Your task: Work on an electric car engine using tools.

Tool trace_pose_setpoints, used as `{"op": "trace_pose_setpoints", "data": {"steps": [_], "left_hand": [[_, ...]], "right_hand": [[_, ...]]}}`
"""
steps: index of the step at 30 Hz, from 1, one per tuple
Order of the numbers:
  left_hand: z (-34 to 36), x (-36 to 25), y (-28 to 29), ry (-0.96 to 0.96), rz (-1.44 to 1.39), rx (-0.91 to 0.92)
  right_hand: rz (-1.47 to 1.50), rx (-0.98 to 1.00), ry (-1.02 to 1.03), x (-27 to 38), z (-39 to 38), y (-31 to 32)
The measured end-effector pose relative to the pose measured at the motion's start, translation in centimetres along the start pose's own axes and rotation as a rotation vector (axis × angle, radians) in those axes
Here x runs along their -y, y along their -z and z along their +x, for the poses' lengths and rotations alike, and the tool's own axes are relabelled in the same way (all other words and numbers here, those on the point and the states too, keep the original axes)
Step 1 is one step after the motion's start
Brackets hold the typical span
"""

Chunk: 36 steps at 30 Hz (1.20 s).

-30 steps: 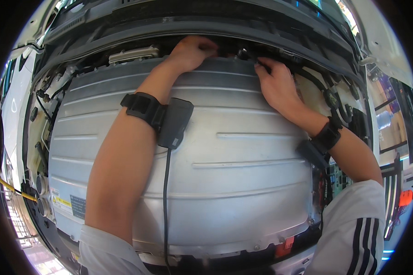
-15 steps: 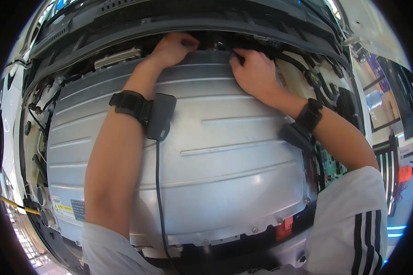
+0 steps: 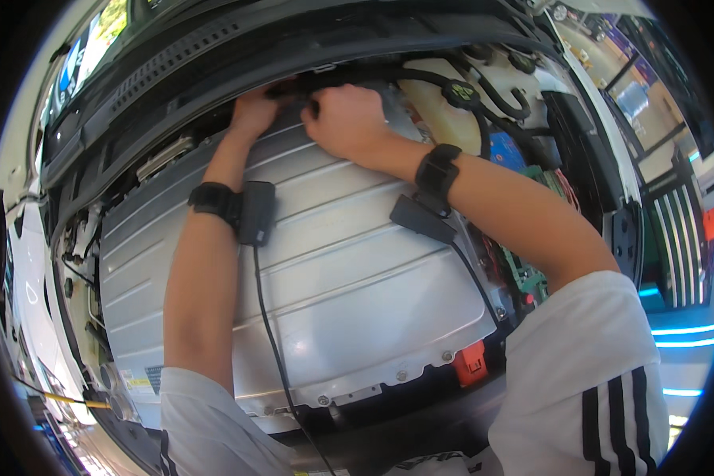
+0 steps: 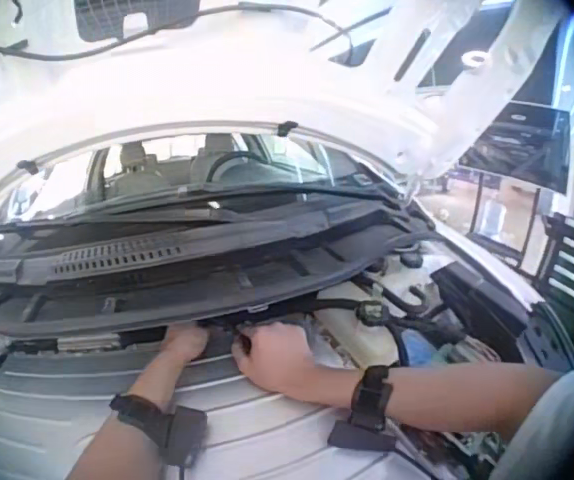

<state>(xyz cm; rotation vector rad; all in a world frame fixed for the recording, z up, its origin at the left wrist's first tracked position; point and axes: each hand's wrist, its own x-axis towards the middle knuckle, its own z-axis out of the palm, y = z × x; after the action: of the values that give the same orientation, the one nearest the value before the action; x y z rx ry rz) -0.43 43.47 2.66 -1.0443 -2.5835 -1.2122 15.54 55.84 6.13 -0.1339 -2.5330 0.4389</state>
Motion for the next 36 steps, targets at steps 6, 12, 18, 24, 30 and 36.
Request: {"op": "trace_pose_setpoints", "data": {"steps": [6,12,18,24,30,36], "left_hand": [[-0.2,-1.5,-0.1,-0.044,-0.027,-0.003],[0.1,-1.5,0.3,-0.024,0.037,-0.008],[-0.1,-2.6,0.0,0.072,0.069,-0.025],[-0.3,-2.6,0.7,0.083,0.041,0.034],[0.4,-2.0,0.3,0.052,-0.032,0.031],[0.6,-2.9,0.3,0.07,0.319,0.075]], "right_hand": [[-0.121,-0.162,0.09,-2.6,0.5,-2.2],[-0.231,0.0,-0.01,-2.7,1.4,-2.7],[-0.226,-0.081,-0.19,-2.8,1.5,-3.0],[0.108,0.062,0.002,-0.9,0.7,-0.7],[0.118,0.02,0.087,-1.8,0.8,-1.0],[-0.105,0.077,0.034,-3.2,2.2,-0.1]]}}
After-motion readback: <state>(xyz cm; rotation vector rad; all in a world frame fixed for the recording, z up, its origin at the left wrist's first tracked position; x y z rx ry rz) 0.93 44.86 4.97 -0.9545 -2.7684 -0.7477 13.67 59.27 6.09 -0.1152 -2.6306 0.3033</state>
